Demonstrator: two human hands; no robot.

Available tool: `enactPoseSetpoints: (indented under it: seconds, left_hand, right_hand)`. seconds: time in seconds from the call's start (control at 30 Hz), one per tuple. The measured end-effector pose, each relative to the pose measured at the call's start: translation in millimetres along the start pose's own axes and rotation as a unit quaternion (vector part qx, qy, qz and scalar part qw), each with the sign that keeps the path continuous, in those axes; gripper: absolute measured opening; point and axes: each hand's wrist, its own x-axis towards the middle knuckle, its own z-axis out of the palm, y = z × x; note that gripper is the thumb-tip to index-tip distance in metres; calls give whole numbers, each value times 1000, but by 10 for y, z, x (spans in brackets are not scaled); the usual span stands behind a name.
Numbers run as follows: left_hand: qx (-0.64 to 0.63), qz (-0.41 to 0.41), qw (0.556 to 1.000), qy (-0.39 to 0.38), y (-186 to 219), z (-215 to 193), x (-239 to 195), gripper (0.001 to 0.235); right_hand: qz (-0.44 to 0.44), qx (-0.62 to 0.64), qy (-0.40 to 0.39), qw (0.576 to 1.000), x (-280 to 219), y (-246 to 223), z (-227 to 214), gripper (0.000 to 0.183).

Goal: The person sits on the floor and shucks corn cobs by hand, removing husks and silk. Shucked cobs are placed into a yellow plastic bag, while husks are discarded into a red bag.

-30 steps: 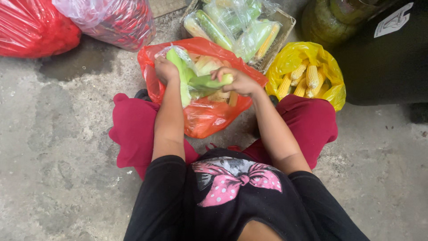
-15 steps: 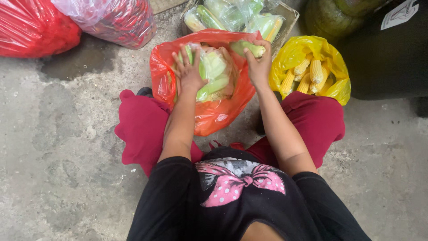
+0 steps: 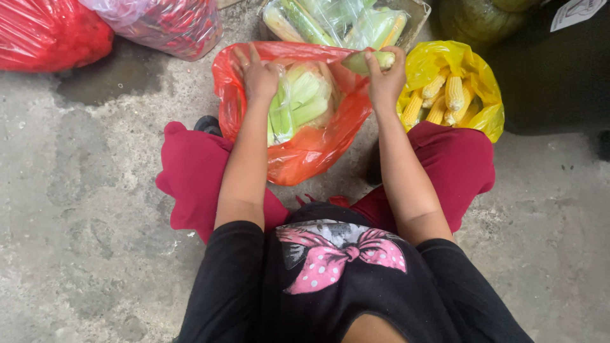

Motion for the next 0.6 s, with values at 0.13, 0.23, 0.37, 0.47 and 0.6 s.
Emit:
enactPoseSetpoints:
  seconds: [0.13, 0.23, 0.37, 0.47, 0.6]
  left_hand:
    - [-83, 36, 993, -78, 345, -1, -71, 75]
    - [-70, 25, 996, -41, 577, -86, -184, 72]
    - [-267, -55, 956, -107, 681, -422, -348, 86]
    - [-387, -24, 895, -221, 814, -562, -543, 88]
    - [-444, 51, 886, -122, 1041, -566, -802, 71]
  right_hand:
    - [190, 107, -13, 976, 64, -285, -136, 33]
    - [211, 255, -34, 943, 102, -362, -240, 36]
    - [335, 435, -44, 835, 100, -257, -268, 44]
    - [411, 546, -65, 728, 70, -140, -119, 48]
    - [449, 525, -194, 697, -234, -157, 219, 49]
